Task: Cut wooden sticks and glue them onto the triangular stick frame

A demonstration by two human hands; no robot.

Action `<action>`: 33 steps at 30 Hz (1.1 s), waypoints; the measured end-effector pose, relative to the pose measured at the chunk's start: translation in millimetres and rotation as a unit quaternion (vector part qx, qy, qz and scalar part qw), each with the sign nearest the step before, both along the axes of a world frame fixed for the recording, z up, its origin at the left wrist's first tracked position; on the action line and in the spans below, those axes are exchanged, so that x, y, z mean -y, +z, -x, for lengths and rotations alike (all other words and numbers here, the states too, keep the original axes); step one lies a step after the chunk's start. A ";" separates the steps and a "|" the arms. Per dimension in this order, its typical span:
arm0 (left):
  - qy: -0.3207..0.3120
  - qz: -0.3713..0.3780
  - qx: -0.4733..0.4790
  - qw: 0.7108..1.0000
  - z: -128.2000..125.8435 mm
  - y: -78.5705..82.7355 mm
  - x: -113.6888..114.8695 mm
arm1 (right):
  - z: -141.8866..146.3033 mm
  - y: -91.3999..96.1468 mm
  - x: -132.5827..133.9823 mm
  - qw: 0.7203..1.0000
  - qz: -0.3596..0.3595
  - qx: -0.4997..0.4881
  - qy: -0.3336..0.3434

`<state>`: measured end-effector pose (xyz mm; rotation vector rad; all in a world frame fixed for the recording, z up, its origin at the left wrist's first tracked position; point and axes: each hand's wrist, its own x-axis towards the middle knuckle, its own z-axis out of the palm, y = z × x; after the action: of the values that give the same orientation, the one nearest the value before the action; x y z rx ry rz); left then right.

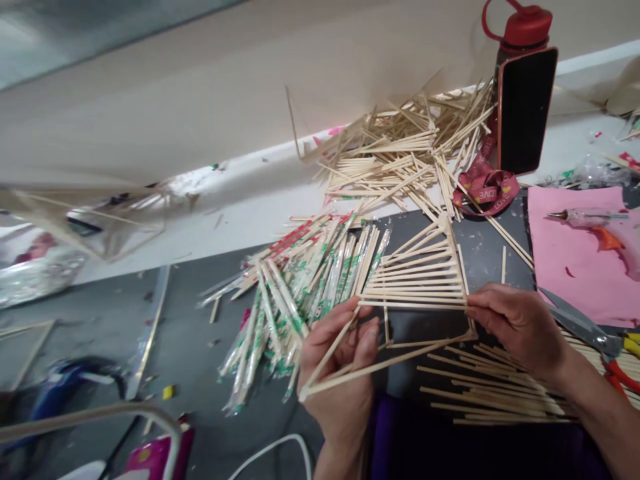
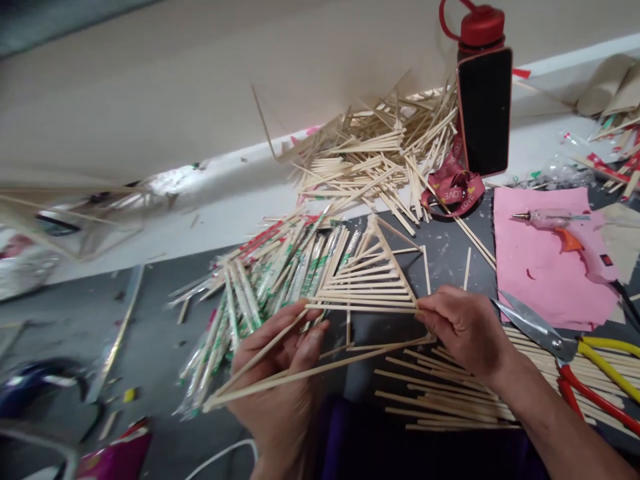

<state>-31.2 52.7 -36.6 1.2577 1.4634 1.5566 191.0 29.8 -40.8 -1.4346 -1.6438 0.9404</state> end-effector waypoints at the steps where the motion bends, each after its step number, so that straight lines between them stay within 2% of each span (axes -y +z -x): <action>1: 0.002 0.001 -0.003 1.000 -0.1 0.2 0.5 | -0.2 -0.5 0.3 1.000 0.002 0.000 0.002; 14: -0.025 -0.033 0.026 0.999 1.5 -2.1 1.2 | -0.5 -4.7 3.2 1.000 -0.010 -0.001 0.000; 33: 0.006 -0.008 -0.005 1.000 0.8 -3.9 -1.8 | 0.9 0.8 -2.5 0.998 -0.052 -0.014 -0.017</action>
<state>-32.0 54.5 -40.5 1.2703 1.4684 1.5752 190.1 32.3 -40.0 -1.3692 -1.6179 0.8397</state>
